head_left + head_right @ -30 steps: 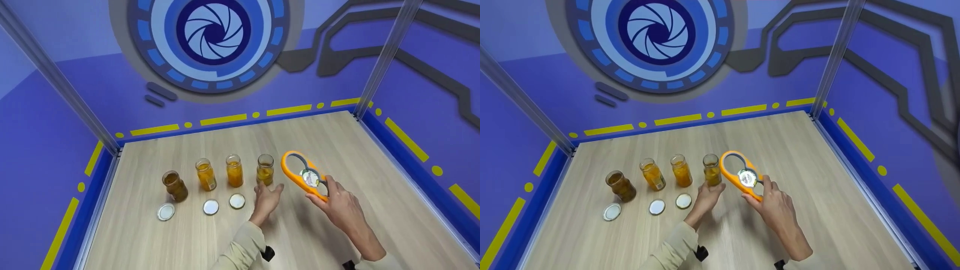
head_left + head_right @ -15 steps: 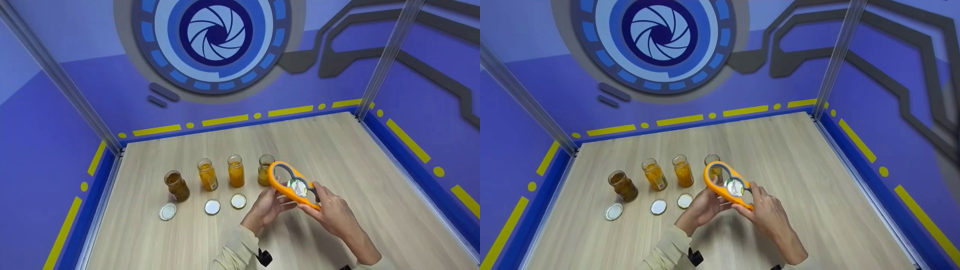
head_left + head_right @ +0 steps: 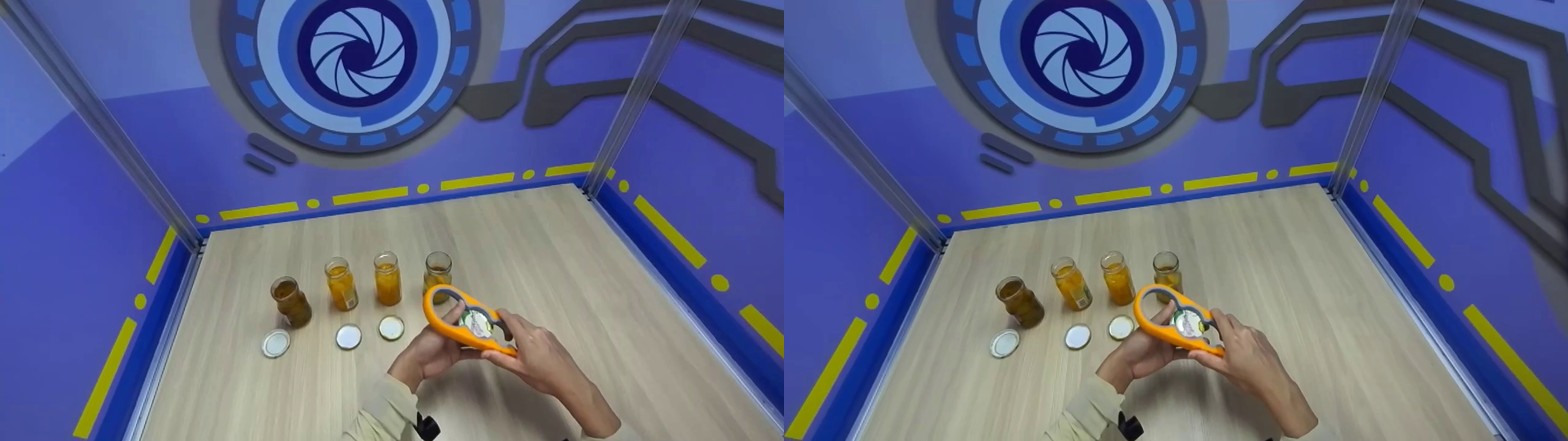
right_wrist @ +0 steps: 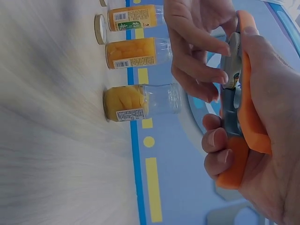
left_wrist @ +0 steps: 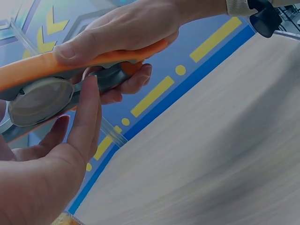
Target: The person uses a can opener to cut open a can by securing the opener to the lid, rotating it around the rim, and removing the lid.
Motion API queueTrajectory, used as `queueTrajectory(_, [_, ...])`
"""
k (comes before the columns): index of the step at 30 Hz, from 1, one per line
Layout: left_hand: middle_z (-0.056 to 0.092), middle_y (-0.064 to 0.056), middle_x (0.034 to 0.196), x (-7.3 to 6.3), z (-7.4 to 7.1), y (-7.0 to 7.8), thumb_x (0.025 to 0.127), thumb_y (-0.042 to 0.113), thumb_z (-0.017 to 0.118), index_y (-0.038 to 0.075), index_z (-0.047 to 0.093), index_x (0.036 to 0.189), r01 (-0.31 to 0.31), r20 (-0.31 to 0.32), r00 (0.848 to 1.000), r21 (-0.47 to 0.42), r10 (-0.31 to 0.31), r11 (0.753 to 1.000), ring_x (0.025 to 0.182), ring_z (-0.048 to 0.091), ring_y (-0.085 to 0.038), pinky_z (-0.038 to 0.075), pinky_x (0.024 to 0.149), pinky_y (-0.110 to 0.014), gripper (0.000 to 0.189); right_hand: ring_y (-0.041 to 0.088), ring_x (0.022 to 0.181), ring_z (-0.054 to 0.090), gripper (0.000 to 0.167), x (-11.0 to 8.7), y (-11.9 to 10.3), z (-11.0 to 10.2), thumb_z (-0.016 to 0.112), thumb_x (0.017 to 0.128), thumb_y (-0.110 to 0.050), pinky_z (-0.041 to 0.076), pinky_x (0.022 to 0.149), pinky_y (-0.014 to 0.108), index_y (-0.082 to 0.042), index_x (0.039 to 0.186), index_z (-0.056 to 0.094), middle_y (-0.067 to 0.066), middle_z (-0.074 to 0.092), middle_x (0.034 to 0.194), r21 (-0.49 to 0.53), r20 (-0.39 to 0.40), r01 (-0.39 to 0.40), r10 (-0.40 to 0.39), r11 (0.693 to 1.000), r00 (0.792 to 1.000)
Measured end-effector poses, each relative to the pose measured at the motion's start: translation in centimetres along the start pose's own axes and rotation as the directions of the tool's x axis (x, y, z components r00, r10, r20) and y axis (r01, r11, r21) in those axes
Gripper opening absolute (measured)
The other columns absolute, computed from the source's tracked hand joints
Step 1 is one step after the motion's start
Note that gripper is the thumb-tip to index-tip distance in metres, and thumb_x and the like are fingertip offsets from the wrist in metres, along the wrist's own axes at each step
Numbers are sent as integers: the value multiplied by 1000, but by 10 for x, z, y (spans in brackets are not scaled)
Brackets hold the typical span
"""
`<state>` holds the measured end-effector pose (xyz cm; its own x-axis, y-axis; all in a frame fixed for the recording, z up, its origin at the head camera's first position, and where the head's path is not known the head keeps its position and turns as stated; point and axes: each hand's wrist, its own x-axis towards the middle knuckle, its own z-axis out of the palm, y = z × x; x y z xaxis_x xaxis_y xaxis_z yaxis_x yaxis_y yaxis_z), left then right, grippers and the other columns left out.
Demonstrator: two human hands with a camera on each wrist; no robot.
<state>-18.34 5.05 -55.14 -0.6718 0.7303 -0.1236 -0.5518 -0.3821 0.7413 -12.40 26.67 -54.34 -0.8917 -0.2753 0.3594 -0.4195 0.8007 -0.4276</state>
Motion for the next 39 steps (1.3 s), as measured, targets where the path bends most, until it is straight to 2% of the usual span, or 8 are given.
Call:
queueTrajectory(9, [64, -12, 125, -8, -2, -3, 105, 47, 55, -1, 50, 144, 35, -10, 999, -4, -35, 999, 109, 66, -22, 56, 93, -36, 62, 1, 64, 46, 71, -3, 0, 5, 79, 85, -58, 44, 55, 21, -11, 133, 57, -6, 62, 94, 6, 31, 36, -37, 999, 999])
queueTrajectory(14, [65, -11, 122, -9, -2, -5, 104, 35, 59, -4, 55, 139, 44, -4, 999, -15, -45, 999, 106, 68, -21, 55, 93, -31, 53, 0, 66, 47, 70, -4, 0, 6, 80, 83, -59, 43, 55, 21, -14, 132, 57, -9, 62, 96, -5, 34, 63, -63, 998, 997])
queueTrajectory(18, [66, -13, 124, -12, -2, -6, 100, 24, 59, -5, 56, 137, 84, -20, 996, -34, -84, 996, 109, 67, -22, 55, 95, -30, 47, 0, 68, 49, 72, -5, 0, 7, 83, 80, -57, 43, 56, 21, -14, 133, 59, -10, 63, 98, -8, 42, 79, -79, 997, 996])
queueTrajectory(22, [65, -13, 124, -16, -4, -5, 100, 20, 56, -7, 54, 138, 118, -31, 993, -10, -118, 993, 107, 67, -21, 54, 95, -29, 46, 0, 69, 48, 74, -6, 0, 8, 80, 81, -60, 42, 57, 21, -13, 135, 59, -11, 62, 98, 5, 67, 84, -84, 996, 994])
queueTrajectory(26, [64, -12, 121, -21, -6, -5, 102, 19, 51, -9, 51, 138, 105, 1, 994, 47, -105, 993, 105, 65, -18, 54, 94, -27, 46, -1, 70, 48, 75, -6, 0, 9, 77, 82, -64, 42, 57, 21, -13, 135, 59, -10, 63, 99, 17, 77, 91, -92, 996, 993])
queueTrajectory(32, [63, -9, 120, -24, -8, -5, 103, 17, 47, -9, 48, 139, 84, 49, 995, 106, -90, 991, 104, 63, -15, 53, 92, -24, 45, -1, 70, 49, 76, -7, 0, 9, 78, 81, -63, 41, 57, 20, -13, 136, 60, -9, 64, 99, 27, 70, 114, -115, 993, 991])
queueTrajectory(36, [63, -10, 120, -26, -8, -7, 101, 12, 49, -9, 49, 138, 72, 18, 997, 94, -74, 993, 104, 63, -16, 54, 92, -28, 43, -1, 69, 48, 73, -7, 1, 9, 80, 82, -59, 42, 57, 21, -13, 134, 60, -10, 64, 97, 33, 45, 125, -126, 992, 991])
queueTrajectory(39, [66, -10, 121, -28, -8, -8, 100, 11, 51, -7, 53, 138, 60, -29, 998, 63, -58, 996, 104, 66, -18, 56, 90, -32, 43, -1, 68, 47, 71, -7, 2, 9, 83, 81, -55, 43, 58, 21, -13, 134, 61, -11, 63, 96, 31, 13, 136, -136, 990, 991])
